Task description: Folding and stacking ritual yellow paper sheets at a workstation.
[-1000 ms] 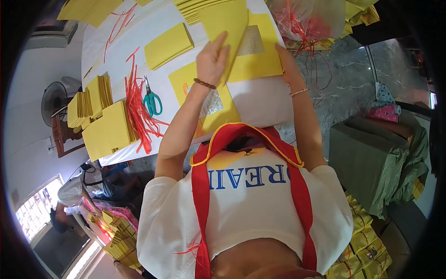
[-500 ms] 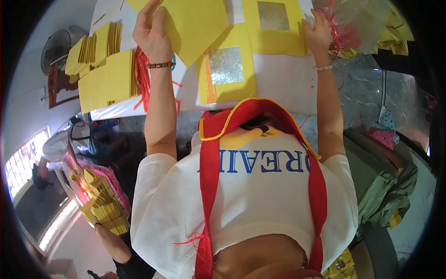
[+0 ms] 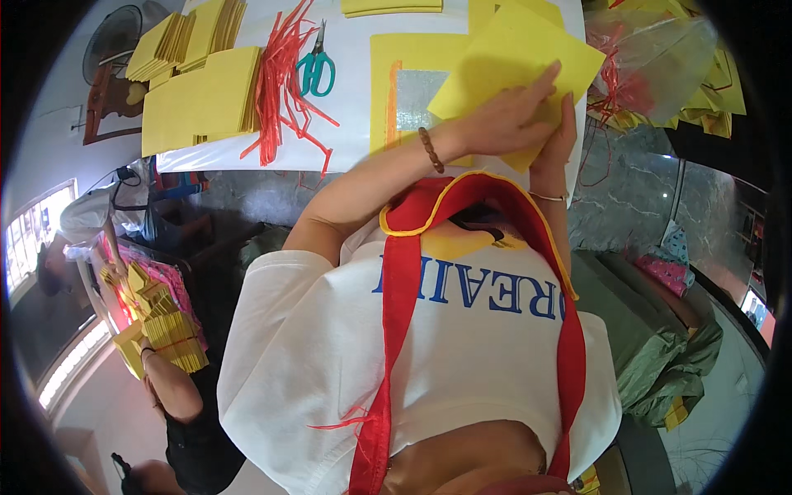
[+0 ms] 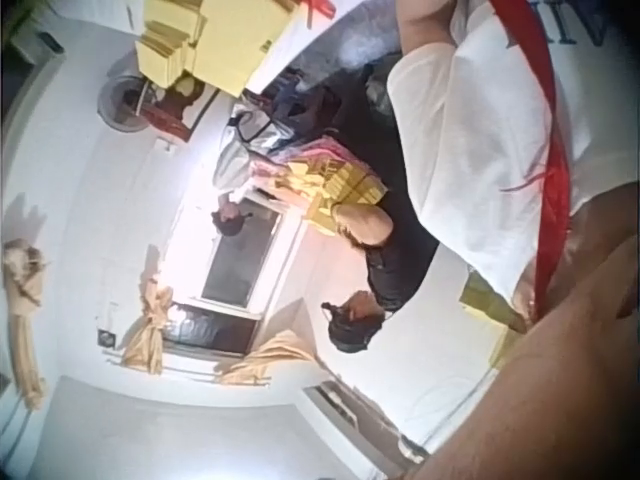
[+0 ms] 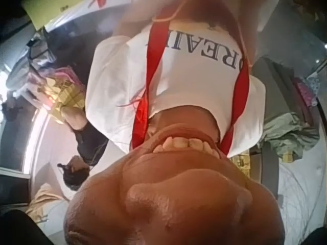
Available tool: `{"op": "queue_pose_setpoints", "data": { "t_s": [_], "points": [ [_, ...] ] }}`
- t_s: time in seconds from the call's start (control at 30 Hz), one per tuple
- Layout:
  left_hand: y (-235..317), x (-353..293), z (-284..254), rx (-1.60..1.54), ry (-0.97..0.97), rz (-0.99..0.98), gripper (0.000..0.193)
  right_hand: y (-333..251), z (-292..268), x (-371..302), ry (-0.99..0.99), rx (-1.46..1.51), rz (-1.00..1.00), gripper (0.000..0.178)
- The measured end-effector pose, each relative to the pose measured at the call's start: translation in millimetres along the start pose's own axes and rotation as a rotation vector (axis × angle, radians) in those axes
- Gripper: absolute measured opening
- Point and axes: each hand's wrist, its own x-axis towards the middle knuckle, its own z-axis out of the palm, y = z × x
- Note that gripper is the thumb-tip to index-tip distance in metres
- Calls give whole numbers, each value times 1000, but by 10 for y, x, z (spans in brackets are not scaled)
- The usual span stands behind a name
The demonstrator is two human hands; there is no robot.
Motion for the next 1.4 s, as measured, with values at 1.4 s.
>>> {"op": "queue_pose_setpoints", "data": {
  "t_s": [1.4],
  "points": [
    [-470, -790, -186, 158, 498, -713, 20, -830, -1023, -188, 1, 81, 152, 36]
  ]
}}
